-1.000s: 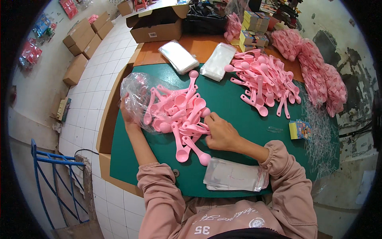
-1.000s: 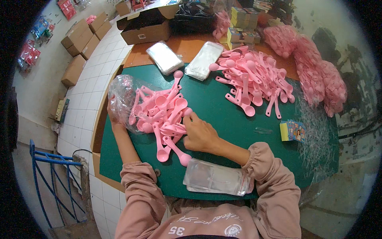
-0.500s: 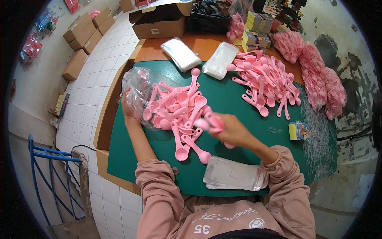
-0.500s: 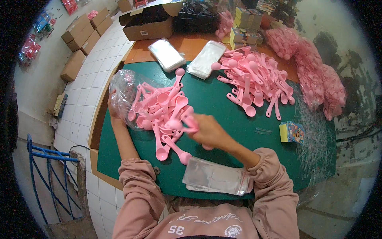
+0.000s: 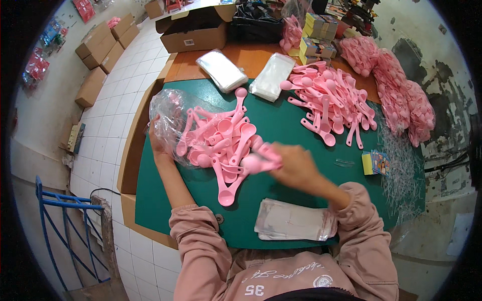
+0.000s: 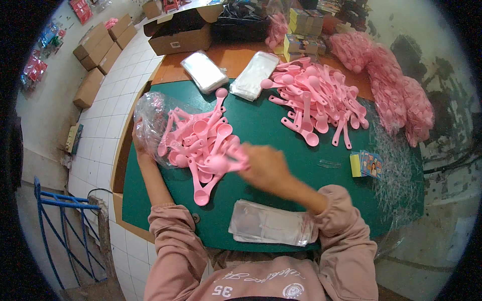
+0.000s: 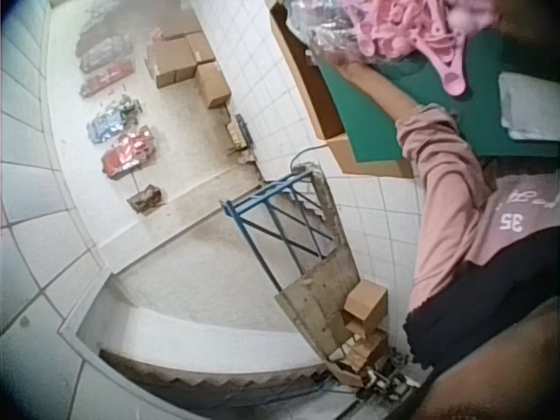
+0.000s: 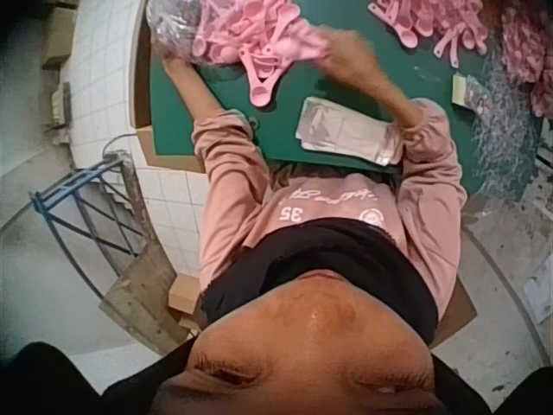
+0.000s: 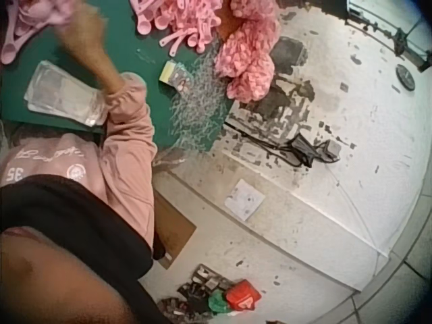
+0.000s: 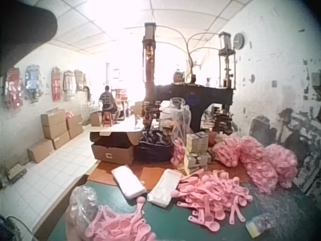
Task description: The person unpacks pink plastic spoons from a large bag and places them on a green table. They then pick up individual spoons, place them into small clear plastic bags with yellow paper inserts, and seal the bags. The person repeats this process for several spoons.
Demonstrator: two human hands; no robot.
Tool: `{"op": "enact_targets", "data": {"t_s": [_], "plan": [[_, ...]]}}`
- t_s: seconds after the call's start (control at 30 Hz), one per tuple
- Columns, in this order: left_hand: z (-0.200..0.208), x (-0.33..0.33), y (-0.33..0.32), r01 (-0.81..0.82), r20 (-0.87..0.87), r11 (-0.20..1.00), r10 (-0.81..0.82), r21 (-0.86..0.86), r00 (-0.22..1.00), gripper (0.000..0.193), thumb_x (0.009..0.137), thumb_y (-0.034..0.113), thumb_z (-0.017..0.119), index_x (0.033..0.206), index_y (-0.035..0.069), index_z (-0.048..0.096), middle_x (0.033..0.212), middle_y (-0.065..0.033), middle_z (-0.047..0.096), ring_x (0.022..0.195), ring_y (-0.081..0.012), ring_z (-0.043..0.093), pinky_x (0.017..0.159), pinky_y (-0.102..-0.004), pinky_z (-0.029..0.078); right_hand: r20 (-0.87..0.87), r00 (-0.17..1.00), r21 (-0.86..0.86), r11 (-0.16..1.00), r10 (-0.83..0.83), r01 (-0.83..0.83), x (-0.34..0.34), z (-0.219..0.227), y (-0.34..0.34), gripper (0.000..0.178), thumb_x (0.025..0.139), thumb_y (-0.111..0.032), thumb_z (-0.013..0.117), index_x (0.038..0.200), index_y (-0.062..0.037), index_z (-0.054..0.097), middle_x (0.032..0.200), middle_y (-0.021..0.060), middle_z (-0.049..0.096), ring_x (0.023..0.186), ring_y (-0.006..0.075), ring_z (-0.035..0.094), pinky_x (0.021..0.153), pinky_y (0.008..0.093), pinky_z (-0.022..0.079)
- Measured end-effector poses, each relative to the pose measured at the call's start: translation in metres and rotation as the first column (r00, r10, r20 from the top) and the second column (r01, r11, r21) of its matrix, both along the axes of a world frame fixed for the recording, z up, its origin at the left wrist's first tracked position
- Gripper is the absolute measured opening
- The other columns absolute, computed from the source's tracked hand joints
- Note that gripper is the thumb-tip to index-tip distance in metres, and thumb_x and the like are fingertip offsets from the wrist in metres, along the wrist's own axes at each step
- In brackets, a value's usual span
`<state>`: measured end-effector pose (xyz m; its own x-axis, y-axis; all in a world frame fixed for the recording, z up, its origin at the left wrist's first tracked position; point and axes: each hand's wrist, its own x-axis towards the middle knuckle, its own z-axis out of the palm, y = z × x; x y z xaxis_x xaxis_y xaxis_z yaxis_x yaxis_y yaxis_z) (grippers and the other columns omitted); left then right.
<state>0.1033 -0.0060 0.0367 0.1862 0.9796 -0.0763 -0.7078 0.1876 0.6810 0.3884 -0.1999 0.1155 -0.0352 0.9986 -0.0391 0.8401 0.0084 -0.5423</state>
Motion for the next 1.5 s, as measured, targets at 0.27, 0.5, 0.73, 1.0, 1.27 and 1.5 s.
{"op": "enact_targets", "data": {"t_s": [0.27, 0.5, 0.73, 1.0, 1.27, 1.5], "plan": [[0.004, -0.002, -0.001, -0.003, 0.023, 0.996, 0.005, -0.085, 1.000, 0.056, 0.082, 0.028, 0.047, 0.127, -0.003, 0.038, 0.120, -0.0192, 0.050, 0.105, -0.0307, 0.052, 0.091, -0.0401, 0.042, 0.434, 0.824, 0.211, 0.930, -0.364, 0.300, 0.181, 0.063, 0.072, 0.035, 0.077, -0.026, 0.057, 0.103, -0.0043, 0.051, 0.091, 0.0197, 0.060, 0.088, 0.0345, 0.057, 0.077, 0.0437, 0.043], [-0.002, -0.001, 0.003, -0.009, -0.025, 0.998, 0.008, -0.063, 1.000, 0.056, 0.081, 0.028, 0.048, 0.127, -0.003, 0.038, 0.120, -0.0196, 0.050, 0.106, -0.0312, 0.052, 0.091, -0.0402, 0.041, 0.455, 0.889, 0.405, 0.876, 0.056, -0.263, 0.130, 0.031, 0.110, 0.040, 0.063, 0.003, 0.058, 0.103, -0.0008, 0.055, 0.109, 0.0163, 0.056, 0.105, 0.0313, 0.051, 0.089, 0.0371, 0.042], [0.009, 0.004, -0.006, 0.003, 0.032, 0.996, -0.001, -0.086, 0.999, 0.057, 0.080, 0.027, 0.049, 0.127, -0.003, 0.037, 0.120, -0.0194, 0.050, 0.105, -0.0318, 0.053, 0.091, -0.0403, 0.041, 0.204, 0.781, 0.013, 0.796, 0.591, -0.606, 0.008, -0.033, 0.153, 0.059, 0.061, 0.004, 0.056, 0.118, -0.0056, 0.044, 0.116, 0.0140, 0.048, 0.110, 0.0312, 0.046, 0.093, 0.0382, 0.038], [0.013, 0.002, -0.005, -0.032, -0.039, 0.995, 0.029, -0.093, 0.999, 0.059, 0.081, 0.027, 0.049, 0.128, -0.004, 0.034, 0.120, -0.0201, 0.050, 0.102, -0.0330, 0.054, 0.089, -0.0402, 0.042, 0.381, 0.859, 0.231, 0.865, 0.342, -0.446, 0.018, -0.045, 0.039, 0.037, 0.074, -0.006, 0.055, 0.111, -0.0023, 0.050, 0.097, 0.0110, 0.050, 0.092, 0.0270, 0.048, 0.078, 0.0384, 0.039], [0.005, 0.002, 0.003, -0.014, -0.025, 1.000, 0.014, 0.025, 1.000, 0.056, 0.082, 0.025, 0.046, 0.128, -0.005, 0.034, 0.119, -0.0220, 0.050, 0.103, -0.0321, 0.054, 0.085, -0.0403, 0.045, 0.000, 0.981, 0.055, 0.979, 0.195, -0.195, 0.041, -0.022, 0.006, 0.026, 0.079, -0.007, 0.049, 0.105, -0.0033, 0.046, 0.094, 0.0146, 0.050, 0.084, 0.0345, 0.053, 0.066, 0.0446, 0.044], [0.005, 0.002, 0.001, -0.003, 0.015, 1.000, 0.003, 0.025, 1.000, 0.058, 0.080, 0.024, 0.049, 0.127, -0.006, 0.033, 0.119, -0.0232, 0.049, 0.101, -0.0332, 0.055, 0.084, -0.0400, 0.048, 0.015, 0.840, 0.226, 0.817, 0.542, -0.531, -0.024, -0.006, 0.034, 0.035, 0.071, -0.008, 0.058, 0.102, -0.0024, 0.044, 0.101, 0.0136, 0.051, 0.087, 0.0345, 0.056, 0.064, 0.0421, 0.050]]}}
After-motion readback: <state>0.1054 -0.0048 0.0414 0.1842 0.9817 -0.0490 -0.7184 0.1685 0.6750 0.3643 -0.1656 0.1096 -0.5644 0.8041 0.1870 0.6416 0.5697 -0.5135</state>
